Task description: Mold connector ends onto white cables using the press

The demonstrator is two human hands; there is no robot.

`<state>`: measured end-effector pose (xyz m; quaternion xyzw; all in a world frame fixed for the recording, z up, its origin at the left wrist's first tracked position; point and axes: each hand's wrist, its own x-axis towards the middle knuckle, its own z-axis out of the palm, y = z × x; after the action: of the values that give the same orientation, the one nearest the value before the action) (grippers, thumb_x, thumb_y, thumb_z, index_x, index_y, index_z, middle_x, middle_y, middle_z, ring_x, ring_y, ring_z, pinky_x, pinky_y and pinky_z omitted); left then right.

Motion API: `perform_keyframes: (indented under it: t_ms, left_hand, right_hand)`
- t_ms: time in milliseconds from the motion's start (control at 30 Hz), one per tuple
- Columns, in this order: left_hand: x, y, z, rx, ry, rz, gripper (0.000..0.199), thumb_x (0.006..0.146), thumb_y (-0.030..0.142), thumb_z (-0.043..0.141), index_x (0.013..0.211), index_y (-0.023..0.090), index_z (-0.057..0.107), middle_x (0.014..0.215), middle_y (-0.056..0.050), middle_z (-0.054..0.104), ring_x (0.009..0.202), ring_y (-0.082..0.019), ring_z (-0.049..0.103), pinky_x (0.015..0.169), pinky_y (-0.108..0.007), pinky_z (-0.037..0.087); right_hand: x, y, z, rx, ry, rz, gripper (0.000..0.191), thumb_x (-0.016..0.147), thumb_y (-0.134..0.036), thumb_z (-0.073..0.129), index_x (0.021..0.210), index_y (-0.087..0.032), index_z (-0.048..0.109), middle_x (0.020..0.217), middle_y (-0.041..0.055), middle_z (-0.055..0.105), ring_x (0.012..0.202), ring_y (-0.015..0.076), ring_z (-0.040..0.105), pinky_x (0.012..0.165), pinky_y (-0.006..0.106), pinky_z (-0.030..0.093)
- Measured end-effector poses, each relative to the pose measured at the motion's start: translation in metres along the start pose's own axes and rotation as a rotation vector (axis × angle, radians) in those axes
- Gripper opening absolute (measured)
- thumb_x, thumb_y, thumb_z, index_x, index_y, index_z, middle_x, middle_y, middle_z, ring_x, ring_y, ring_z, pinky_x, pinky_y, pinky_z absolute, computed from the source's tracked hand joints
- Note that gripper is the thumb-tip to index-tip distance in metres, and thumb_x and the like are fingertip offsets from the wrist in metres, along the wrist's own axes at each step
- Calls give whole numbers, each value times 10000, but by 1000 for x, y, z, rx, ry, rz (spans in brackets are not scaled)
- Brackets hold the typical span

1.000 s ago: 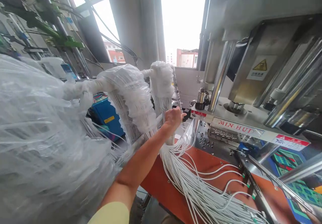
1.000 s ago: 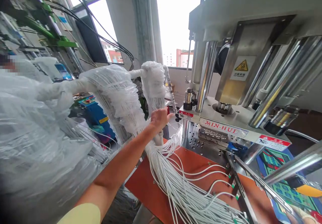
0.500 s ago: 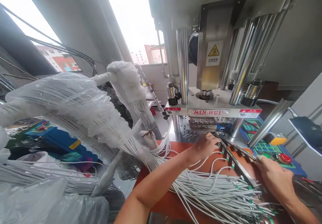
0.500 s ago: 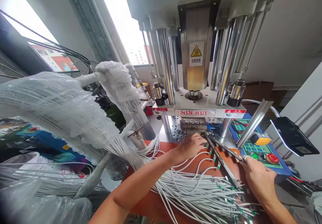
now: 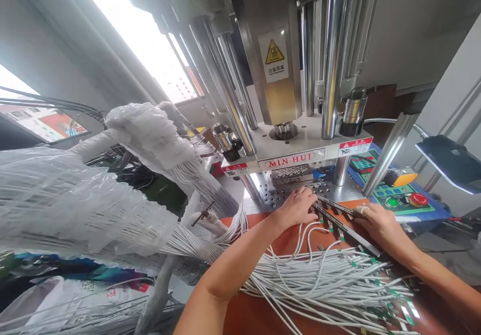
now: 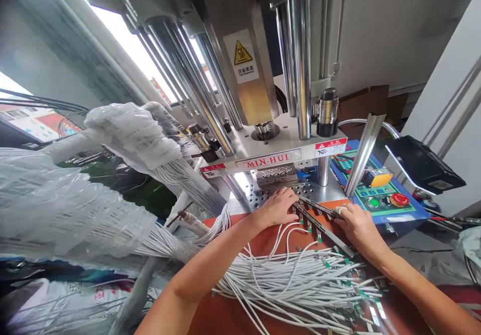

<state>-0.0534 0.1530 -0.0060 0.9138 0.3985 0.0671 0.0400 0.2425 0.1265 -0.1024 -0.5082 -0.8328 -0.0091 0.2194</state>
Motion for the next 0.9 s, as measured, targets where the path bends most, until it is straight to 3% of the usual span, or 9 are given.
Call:
perform_keyframes:
  t_ms: [133,300,367,467,600,733,900]
  left_hand:
    - [-13,4,3,-28,12,-38,450,772,443,737,1124,199,600,1121,-84,606,1158,-273,474,996,-410,398]
    - [-23,5,2,-36,40,-31,486,817,420,703,1222,197,553,1188,-83,607,1174,-267,470,1037,-431,358]
    - [-24,4,1,-52,34,-4,528,813,443,707,1253,204,542,1206,-79,604,1191,-269,460,1037,-430,363]
    - [-23,-1,5,-90,46,0,568,784,463,738,1256,208,552,1210,-73,610,1200,-269,454,1046,-432,369]
    - [-25,-8,15,-151,79,0,471,748,390,780,1137,180,616,1141,-75,636,1155,-258,477,1042,-407,395]
    - [-31,-13,19,-235,157,-32,456,691,364,821,1066,175,644,1073,-66,644,1084,-242,503,1000,-379,446]
    - [-21,-31,4,-252,370,-192,444,645,281,836,1041,191,657,1059,-65,632,1067,-244,532,991,-405,464]
  right_hand:
    - [15,-14,-15,20,-98,10,278,900,-291,474,1119,-237,636,1009,94,629,937,261,577,701,346,435]
    - [13,-59,-47,108,-85,-21,492,890,-369,530,1364,-251,470,1162,111,632,1049,288,582,769,380,472]
    - [5,-77,-45,126,-128,-46,561,856,-362,587,1390,-262,449,1115,98,657,1015,291,603,773,386,485]
    - [-5,-91,-26,109,-118,-49,571,834,-308,592,1387,-234,468,1102,115,668,1011,305,611,778,398,506]
    - [-11,-86,-3,89,-44,-59,546,842,-263,541,1384,-230,488,1093,120,678,1002,304,619,806,418,523]
    - [-4,-69,-3,168,-22,-93,436,867,-321,535,1300,-276,566,1152,92,668,1061,297,605,888,437,510]
    - [56,-51,-16,143,-41,-218,272,915,-338,523,1124,-231,661,1073,95,681,978,266,616,805,407,518]
